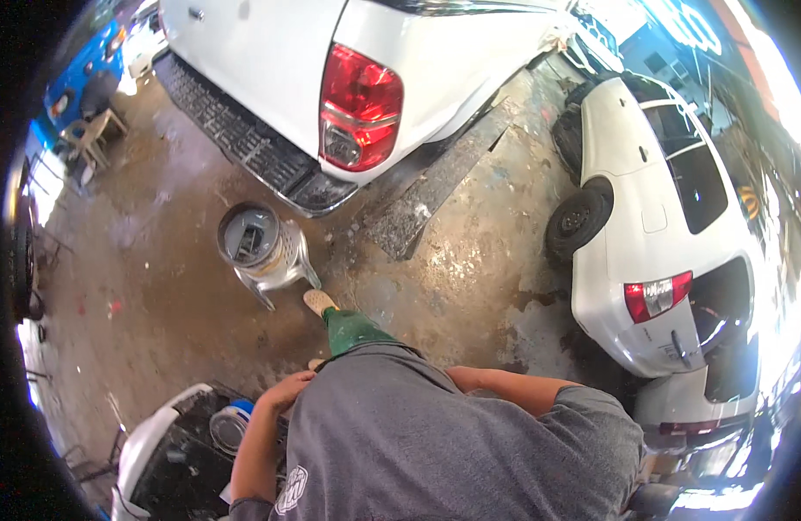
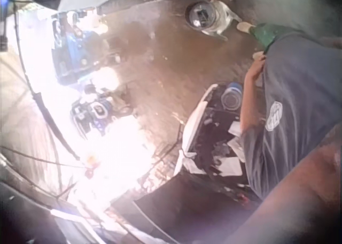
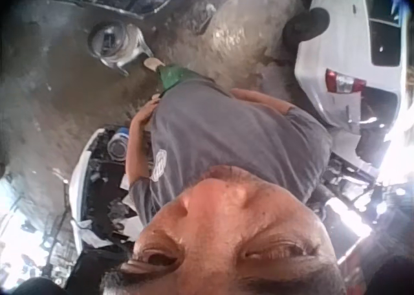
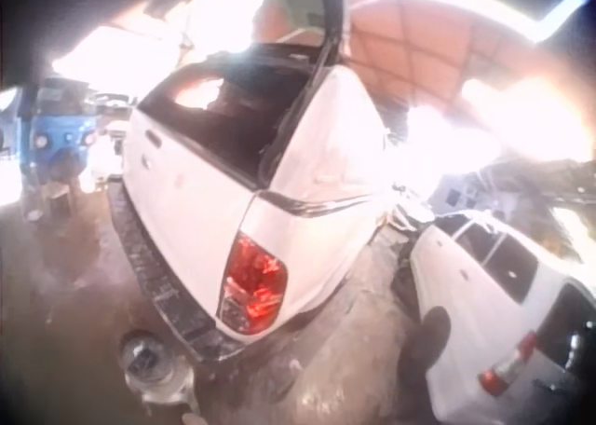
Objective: The person sands the white body of a vehicle using a sanding block, then dips the block into a bucket of water and continues sanding the surface.
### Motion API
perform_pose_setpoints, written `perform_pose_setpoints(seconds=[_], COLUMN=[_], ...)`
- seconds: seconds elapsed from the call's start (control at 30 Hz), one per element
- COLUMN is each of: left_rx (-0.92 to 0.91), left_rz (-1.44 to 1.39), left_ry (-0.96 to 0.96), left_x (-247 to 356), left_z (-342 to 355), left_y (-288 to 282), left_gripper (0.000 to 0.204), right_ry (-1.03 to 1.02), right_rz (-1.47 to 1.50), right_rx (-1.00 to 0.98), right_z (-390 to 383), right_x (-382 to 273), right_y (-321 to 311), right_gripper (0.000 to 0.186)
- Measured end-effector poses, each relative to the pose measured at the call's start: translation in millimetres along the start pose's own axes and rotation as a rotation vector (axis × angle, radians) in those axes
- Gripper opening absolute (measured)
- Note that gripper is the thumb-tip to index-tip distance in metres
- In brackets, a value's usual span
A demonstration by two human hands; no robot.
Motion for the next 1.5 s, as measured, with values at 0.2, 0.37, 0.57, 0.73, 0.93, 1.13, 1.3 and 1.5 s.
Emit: perform_pose_setpoints(seconds=[0.2,0.37,0.57,0.73,0.93,1.13,1.3,1.5], left_rx=[-0.015,-0.083,0.182,0.381,0.465,0.538,0.232,-0.222], left_rz=[0.021,-0.019,0.021,0.036,0.041,0.381,0.43,0.331], left_ry=[0.069,0.081,0.394,0.326,0.329,0.491,0.539,0.951], left_x=[14,18,13,-18,13,93,169,299], left_z=[4,-3,-17,-5,-20,-31,-15,-15], left_y=[5,-2,11,-3,-25,-22,32,134], left_gripper=[0.034,0.037,0.034,0.033,0.04,0.057,0.076,0.101], right_ry=[0.009,-0.084,-0.221,-0.21,-0.06,-0.008,0.004,-0.338], right_rz=[0.263,0.193,0.318,0.129,-0.161,-0.402,-0.645,-0.949], right_rx=[0.108,0.087,0.095,0.169,0.121,0.222,0.411,0.541], right_z=[9,17,37,0,-38,-118,-229,-338], right_x=[-8,-9,24,-38,-70,-143,-272,-415], right_y=[10,6,22,-8,-46,-104,-177,-233], right_gripper=[0.059,0.061,0.059,0.052,0.023,0.015,0.013,0.016])
Point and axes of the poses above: each hand's wrist, its own z-axis towards the middle knuckle, its own y-axis out of the palm, x = y × z, the point moved 2 cm from there along z, towards the middle knuckle, and after that the axes turned 3 degrees about -z, right-handed, at the moved point
